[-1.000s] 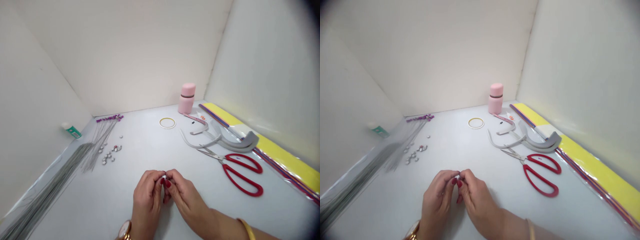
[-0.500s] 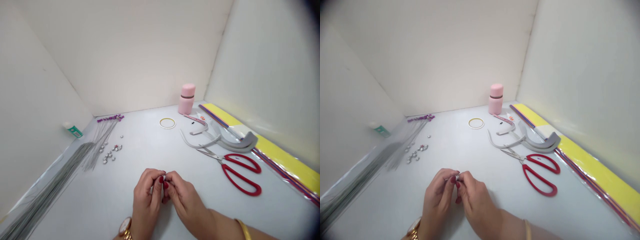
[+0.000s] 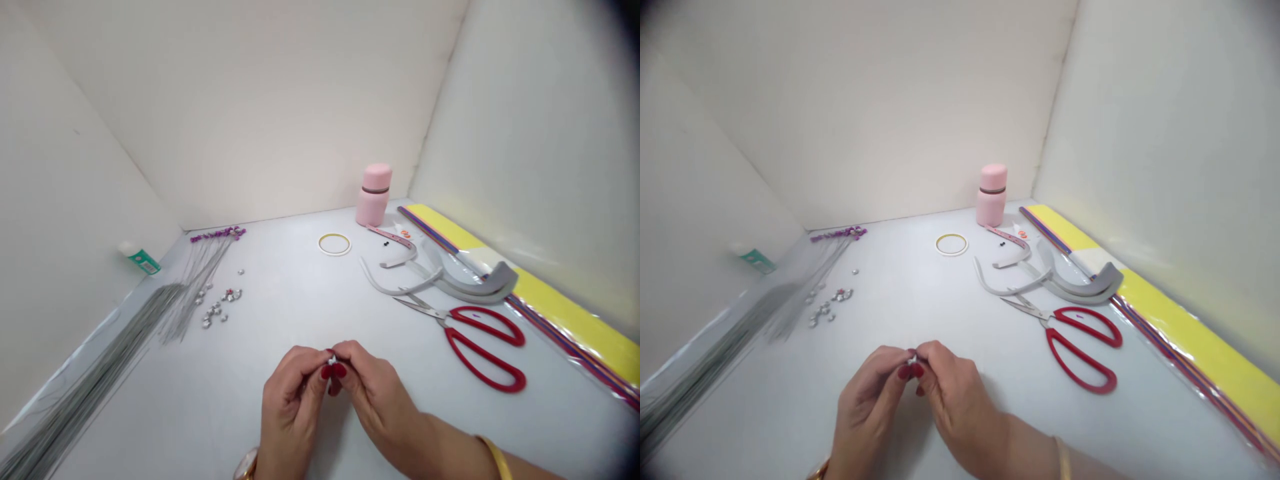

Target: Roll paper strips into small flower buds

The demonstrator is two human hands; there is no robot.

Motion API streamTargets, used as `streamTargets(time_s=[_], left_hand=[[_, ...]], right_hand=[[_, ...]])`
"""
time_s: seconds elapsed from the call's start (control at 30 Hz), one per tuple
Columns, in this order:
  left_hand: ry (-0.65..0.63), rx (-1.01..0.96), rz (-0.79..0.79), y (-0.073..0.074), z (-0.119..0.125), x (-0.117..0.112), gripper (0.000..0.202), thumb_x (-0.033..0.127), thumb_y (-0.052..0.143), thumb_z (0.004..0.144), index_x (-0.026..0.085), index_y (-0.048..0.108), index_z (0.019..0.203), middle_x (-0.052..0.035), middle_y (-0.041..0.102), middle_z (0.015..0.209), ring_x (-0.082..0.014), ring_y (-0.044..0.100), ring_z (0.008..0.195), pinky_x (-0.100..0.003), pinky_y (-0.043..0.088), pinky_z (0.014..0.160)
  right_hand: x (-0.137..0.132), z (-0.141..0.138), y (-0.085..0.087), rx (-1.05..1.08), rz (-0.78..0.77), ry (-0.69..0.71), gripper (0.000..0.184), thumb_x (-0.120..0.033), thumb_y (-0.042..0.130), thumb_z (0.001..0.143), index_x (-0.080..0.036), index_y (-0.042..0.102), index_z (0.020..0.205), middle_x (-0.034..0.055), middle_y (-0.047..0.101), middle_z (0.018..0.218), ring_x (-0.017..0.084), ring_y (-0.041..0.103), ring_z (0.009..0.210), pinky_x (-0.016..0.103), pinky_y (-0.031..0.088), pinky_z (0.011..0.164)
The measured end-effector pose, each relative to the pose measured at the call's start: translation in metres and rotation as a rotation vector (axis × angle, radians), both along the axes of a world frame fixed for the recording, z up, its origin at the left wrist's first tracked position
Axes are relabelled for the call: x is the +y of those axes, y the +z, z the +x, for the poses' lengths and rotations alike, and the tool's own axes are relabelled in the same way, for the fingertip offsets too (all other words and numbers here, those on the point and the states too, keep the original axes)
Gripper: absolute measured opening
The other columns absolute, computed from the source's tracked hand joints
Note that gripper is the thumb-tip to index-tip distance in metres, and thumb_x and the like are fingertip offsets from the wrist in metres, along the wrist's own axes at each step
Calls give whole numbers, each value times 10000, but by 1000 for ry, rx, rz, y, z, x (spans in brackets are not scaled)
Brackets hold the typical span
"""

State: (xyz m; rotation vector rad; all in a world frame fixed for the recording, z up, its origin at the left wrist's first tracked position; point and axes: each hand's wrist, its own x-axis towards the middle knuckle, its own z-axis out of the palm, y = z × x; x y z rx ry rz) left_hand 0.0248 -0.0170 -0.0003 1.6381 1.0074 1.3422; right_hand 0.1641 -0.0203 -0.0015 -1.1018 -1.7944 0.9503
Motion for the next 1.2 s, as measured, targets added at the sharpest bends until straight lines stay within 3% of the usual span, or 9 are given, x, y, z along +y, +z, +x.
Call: streamTargets(time_s=[0.23,0.37,0.53,0.67,0.9,1.07,1.2], left_hand=[[52,-165,-66,4,5,-7,121,153,555,788,231,643,817,10,604,674,-116,565,602,-200,468,562],[46,-176,-144,7,5,-8,90,210,555,795,215,641,769,14,601,644,-112,558,595,-189,466,562],[59,-263,-269,7,10,-11,86,259,567,793,210,629,759,23,613,645,-98,569,606,-173,478,591],[74,-333,-247,5,16,-16,98,302,572,790,219,616,766,29,586,646,-89,559,592,-170,478,582],[59,-359,-227,6,18,-20,111,306,557,802,208,587,760,21,553,644,-97,532,586,-186,462,557],[58,-418,-177,8,21,-22,77,270,555,810,213,586,768,31,548,657,-86,523,608,-170,442,575],[44,-411,-202,6,19,-18,91,265,558,808,206,595,749,34,551,646,-80,527,607,-160,444,581]], right_hand=[[-1,2,4,17,59,51,183,-243,313,908,-210,464,810,-11,528,631,108,519,563,200,414,555],[-2,3,5,13,52,52,123,-258,323,903,-207,433,877,-6,531,646,115,519,559,207,416,538],[0,4,4,-35,183,78,103,-195,312,903,-222,412,902,-3,522,695,112,506,581,206,408,554],[-2,2,4,-31,309,50,115,-176,303,898,-228,405,897,-14,465,667,110,470,540,206,389,518],[-4,0,6,35,291,64,124,-144,331,885,-228,422,882,-23,434,654,100,439,521,194,376,494],[-2,1,5,100,445,87,133,-107,362,858,-210,439,824,-16,440,628,108,421,533,202,369,492],[1,-1,4,126,348,84,152,-93,363,852,-201,456,802,-13,455,639,99,453,541,195,389,511]])
